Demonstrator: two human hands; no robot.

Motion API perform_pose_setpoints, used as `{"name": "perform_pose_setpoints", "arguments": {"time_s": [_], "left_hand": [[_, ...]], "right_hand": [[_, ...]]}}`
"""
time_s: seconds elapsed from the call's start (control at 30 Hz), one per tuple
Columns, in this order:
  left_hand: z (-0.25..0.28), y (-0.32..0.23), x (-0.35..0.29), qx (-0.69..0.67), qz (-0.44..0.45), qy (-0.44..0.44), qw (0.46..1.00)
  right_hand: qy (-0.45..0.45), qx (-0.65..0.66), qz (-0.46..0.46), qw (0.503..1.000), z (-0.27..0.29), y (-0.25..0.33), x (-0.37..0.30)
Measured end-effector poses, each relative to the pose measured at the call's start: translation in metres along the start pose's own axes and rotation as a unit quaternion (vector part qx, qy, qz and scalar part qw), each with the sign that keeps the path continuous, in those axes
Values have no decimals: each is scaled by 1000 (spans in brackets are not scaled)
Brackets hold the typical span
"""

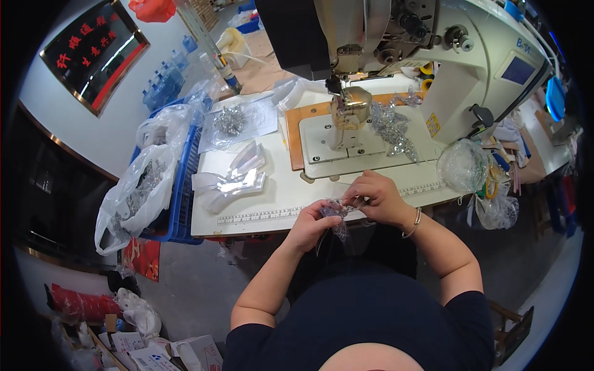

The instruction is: The person assembles small, shiny, star-shaped decorations by hand, placing them on a sewing machine bed to stitch them together. They use scissors to trim threads and handle the items one at a time, occasionally placing finished pieces into a plastic bag.

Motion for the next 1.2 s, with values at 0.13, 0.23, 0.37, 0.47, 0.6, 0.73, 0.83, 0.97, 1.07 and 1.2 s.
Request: {"name": "perform_pose_setpoints", "arguments": {"time_s": [0.13,0.23,0.37,0.47,0.6,0.73,0.83,0.97,1.07,1.2], "left_hand": [[3,3,0,9,-7,-14,1000],[8,9,1,34,-10,-18,999],[10,10,-1,49,-26,-13,998],[-1,0,-4,11,-32,-38,999],[3,0,-4,51,-24,-14,998],[0,-4,-5,64,-18,-29,997],[-1,-5,-6,68,-16,-33,997],[5,-2,-5,77,-30,-18,996],[9,2,-3,51,-20,-10,998],[9,4,-2,11,-23,-22,999]], "right_hand": [[1,-34,34,999,1,9,2],[2,-59,53,997,4,14,5],[13,-67,50,996,3,15,5],[18,-82,43,996,1,16,4],[-9,-75,40,996,2,13,8],[-2,-75,35,997,2,11,8],[-2,-70,34,997,0,9,7],[-5,-77,45,996,0,9,5],[-3,-81,52,995,1,12,4],[7,-79,67,995,-2,13,5]]}}
Point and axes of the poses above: each hand's wrist, its own x-axis towards the middle knuckle, its own z-axis out of the back of the hand, y = z × x, the point moved 6 cm from there along x, towards the middle knuckle, and after that the axes turned 3 degrees about y, right-handed, at the moved point
